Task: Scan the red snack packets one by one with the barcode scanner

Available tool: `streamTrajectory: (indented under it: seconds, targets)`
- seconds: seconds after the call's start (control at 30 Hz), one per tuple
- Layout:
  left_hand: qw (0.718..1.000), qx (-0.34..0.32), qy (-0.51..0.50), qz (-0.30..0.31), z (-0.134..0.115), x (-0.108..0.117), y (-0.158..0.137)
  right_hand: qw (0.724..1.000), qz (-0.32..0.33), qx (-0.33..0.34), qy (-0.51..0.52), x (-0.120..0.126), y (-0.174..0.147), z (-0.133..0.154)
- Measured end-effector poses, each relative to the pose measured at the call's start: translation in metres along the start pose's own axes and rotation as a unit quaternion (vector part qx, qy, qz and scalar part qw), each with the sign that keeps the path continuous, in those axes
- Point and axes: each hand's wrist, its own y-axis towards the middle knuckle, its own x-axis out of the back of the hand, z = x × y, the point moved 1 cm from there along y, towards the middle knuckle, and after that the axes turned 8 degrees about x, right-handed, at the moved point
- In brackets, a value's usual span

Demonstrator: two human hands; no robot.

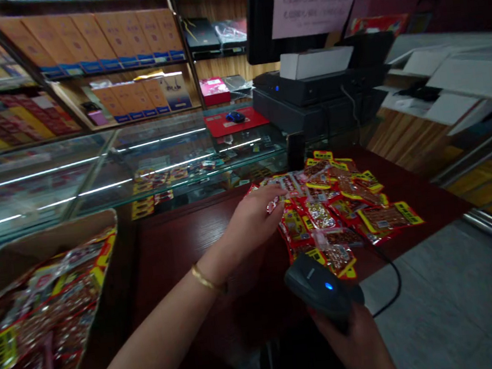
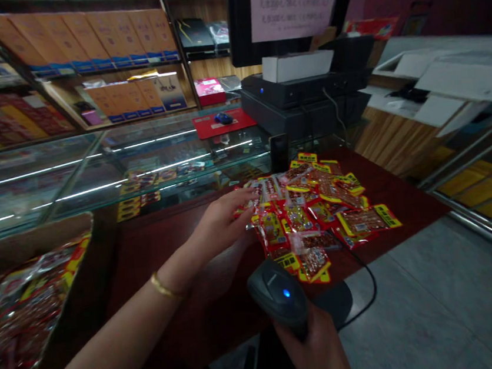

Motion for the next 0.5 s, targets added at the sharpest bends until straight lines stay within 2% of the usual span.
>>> streamTrajectory:
  seconds: [0.07,0.13,0.2,0.27,0.37,0.43,0.5]
  targets:
    - [0.998,0.046,0.005,-0.051,0.007,0.046,-0.059,1.0,0.006,-0.011,-0.009,-0.004,-0.007,-0.003]
    - [0.986,0.107,0.061,-0.116,0.017,0.095,-0.115,0.999,0.014,-0.018,-0.029,-0.006,-0.01,-0.01]
    - [0.956,0.175,0.159,-0.174,0.033,0.145,-0.164,0.998,0.032,-0.021,-0.055,-0.008,-0.006,-0.016]
    - [0.908,0.259,0.263,-0.198,0.051,0.193,-0.203,0.995,0.072,0.008,-0.067,-0.012,0.003,-0.017]
    - [0.835,0.382,0.368,-0.145,0.08,0.245,-0.244,0.991,0.104,0.058,-0.057,-0.019,0.014,-0.006]
    - [0.819,0.4,0.401,-0.093,0.096,0.259,-0.257,0.99,0.091,0.084,-0.062,-0.022,0.016,0.004]
    - [0.823,0.382,0.415,-0.06,0.108,0.259,-0.264,0.987,0.085,0.11,-0.074,-0.025,0.014,0.009]
